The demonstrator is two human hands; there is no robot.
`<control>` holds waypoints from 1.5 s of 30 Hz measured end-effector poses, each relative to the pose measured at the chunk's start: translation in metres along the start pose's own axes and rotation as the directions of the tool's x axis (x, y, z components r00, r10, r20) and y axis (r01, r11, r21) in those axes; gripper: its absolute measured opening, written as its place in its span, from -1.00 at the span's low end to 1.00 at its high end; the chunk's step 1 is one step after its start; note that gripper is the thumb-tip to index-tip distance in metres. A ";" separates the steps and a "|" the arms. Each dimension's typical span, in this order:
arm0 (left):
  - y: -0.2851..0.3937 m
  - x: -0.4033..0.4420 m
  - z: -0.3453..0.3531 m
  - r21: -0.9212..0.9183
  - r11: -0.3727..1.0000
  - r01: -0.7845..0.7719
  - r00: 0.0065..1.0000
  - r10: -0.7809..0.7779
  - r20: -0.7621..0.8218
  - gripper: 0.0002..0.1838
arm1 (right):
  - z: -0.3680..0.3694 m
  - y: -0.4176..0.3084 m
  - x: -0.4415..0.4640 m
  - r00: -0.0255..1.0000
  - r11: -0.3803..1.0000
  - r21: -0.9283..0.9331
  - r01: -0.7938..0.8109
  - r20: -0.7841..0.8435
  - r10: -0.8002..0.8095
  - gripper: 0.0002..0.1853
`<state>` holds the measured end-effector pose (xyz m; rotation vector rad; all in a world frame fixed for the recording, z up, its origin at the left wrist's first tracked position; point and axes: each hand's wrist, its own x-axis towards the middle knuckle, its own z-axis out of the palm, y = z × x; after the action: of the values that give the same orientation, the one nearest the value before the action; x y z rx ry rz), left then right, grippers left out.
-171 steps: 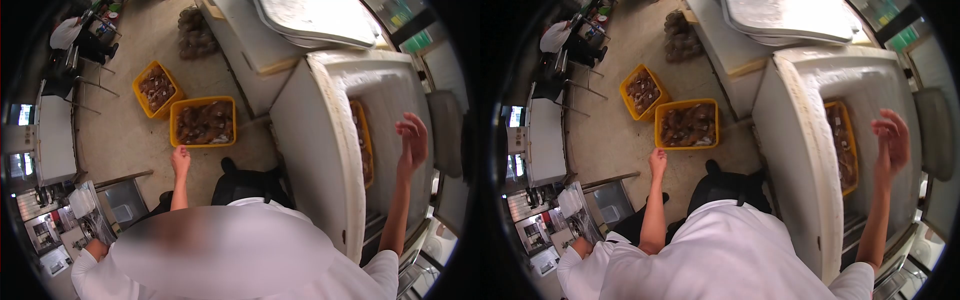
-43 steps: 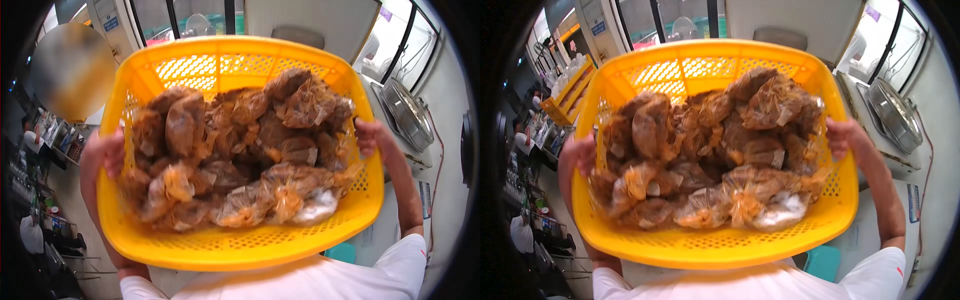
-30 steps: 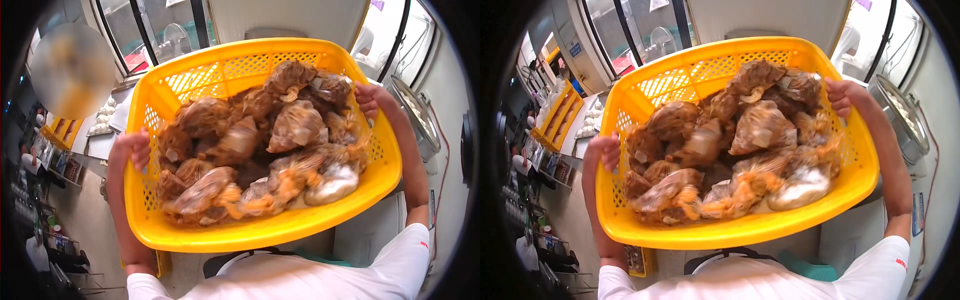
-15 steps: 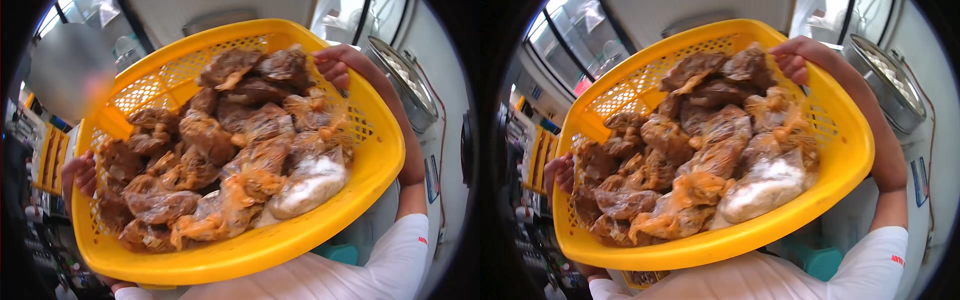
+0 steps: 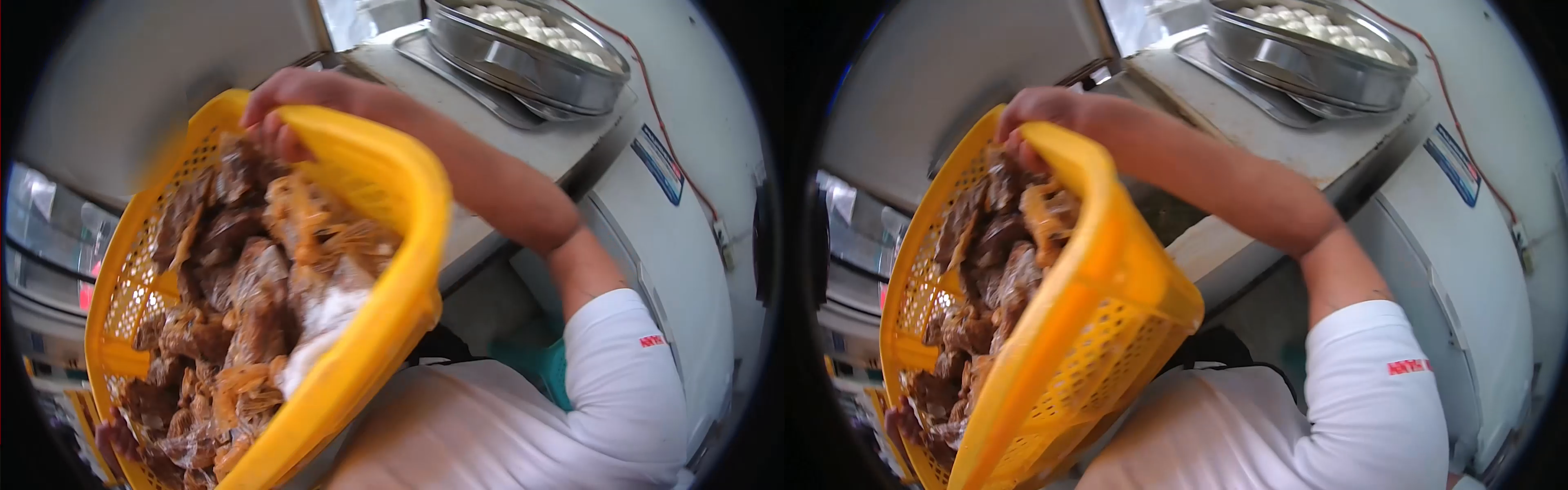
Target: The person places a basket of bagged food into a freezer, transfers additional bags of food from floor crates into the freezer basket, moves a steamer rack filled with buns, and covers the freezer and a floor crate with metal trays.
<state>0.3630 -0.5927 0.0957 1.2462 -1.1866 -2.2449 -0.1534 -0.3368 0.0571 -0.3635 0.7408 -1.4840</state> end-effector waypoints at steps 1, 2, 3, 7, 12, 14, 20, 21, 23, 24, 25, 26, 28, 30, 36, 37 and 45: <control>0.002 0.004 0.007 0.010 1.000 0.014 1.000 -0.014 -0.027 -0.88 | -0.009 0.000 0.005 0.998 0.999 -0.024 0.042 0.038 -0.041 -0.92; 0.004 0.009 0.015 0.020 0.999 0.030 0.998 -0.029 -0.053 -0.88 | -0.027 -0.003 0.030 0.991 0.997 -0.082 -0.003 0.130 0.014 -0.91; 0.006 0.014 0.023 0.030 0.999 0.045 0.997 -0.043 -0.071 -0.88 | -0.036 -0.004 0.044 0.990 0.995 -0.102 0.014 0.142 0.001 -0.92; 0.013 0.025 0.043 0.045 0.995 0.091 0.984 -0.083 -0.157 -0.87 | -0.036 0.000 0.099 0.989 0.972 -0.217 0.086 0.135 -0.057 -0.94; 0.022 0.027 0.051 0.041 0.993 0.114 0.965 -0.101 -0.240 -0.87 | -0.039 0.009 0.142 0.980 0.976 -0.156 0.154 0.152 -0.131 -0.97; 0.027 0.025 0.052 0.030 0.992 0.119 0.960 -0.107 -0.261 -0.87 | -0.041 0.002 0.146 0.983 0.981 -0.159 0.112 0.164 -0.086 -0.98; 0.040 -0.005 0.031 -0.033 0.996 0.085 0.953 -0.091 -0.289 -0.86 | -0.048 -0.009 0.116 0.961 0.963 -0.152 -0.222 0.134 0.243 -0.86; 0.042 -0.011 0.027 -0.047 0.996 0.078 0.952 -0.088 -0.293 -0.86 | -0.048 -0.009 0.114 0.955 0.957 -0.144 -0.251 0.126 0.269 -0.82; 0.043 -0.025 0.019 -0.078 0.996 0.051 0.957 -0.071 -0.282 -0.86 | -0.045 -0.015 0.109 0.938 0.939 -0.103 -0.327 0.083 0.335 -0.76; 0.039 -0.034 0.010 -0.096 0.995 0.039 0.961 -0.064 -0.270 -0.85 | -0.036 -0.012 0.102 0.924 0.924 -0.073 -0.376 0.050 0.380 -0.75; 0.034 -0.041 0.004 -0.117 0.993 0.031 0.965 -0.060 -0.255 -0.85 | -0.031 -0.008 0.091 0.943 0.942 -0.122 -0.313 0.076 0.323 -0.74; 0.032 -0.043 0.003 -0.124 0.992 0.013 0.967 -0.044 -0.252 -0.85 | -0.035 -0.005 0.090 0.952 0.949 -0.170 -0.266 0.108 0.286 -0.82; 0.023 -0.052 0.011 -0.089 0.994 -0.064 0.949 0.034 -0.313 -0.82 | -0.024 -0.003 0.078 0.952 0.949 -0.109 -0.296 0.049 0.303 -0.96; 0.020 -0.051 0.006 -0.044 0.994 -0.095 0.947 0.077 -0.311 -0.81 | -0.017 -0.001 0.070 0.945 0.943 -0.058 -0.326 0.013 0.328 -0.85; 0.013 -0.044 0.031 0.097 0.981 -0.170 0.927 0.193 -0.321 -0.84 | 0.017 0.015 0.036 0.977 0.983 -0.056 -0.175 -0.134 0.166 -0.86; 0.011 -0.043 0.018 0.071 0.985 -0.155 0.924 0.170 -0.341 -0.85 | 0.024 0.017 0.029 0.980 0.987 -0.065 -0.148 -0.144 0.138 -0.85; -0.037 0.002 -0.089 -0.213 0.974 -0.073 0.954 0.006 -0.301 -0.87 | -0.005 0.107 -0.007 0.907 0.971 -0.221 -0.085 -0.421 -0.017 -0.78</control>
<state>0.4386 -0.6174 0.0410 1.3946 -0.8172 -2.0032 -0.0746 -0.3199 -0.0135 -0.2049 1.2710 -1.4605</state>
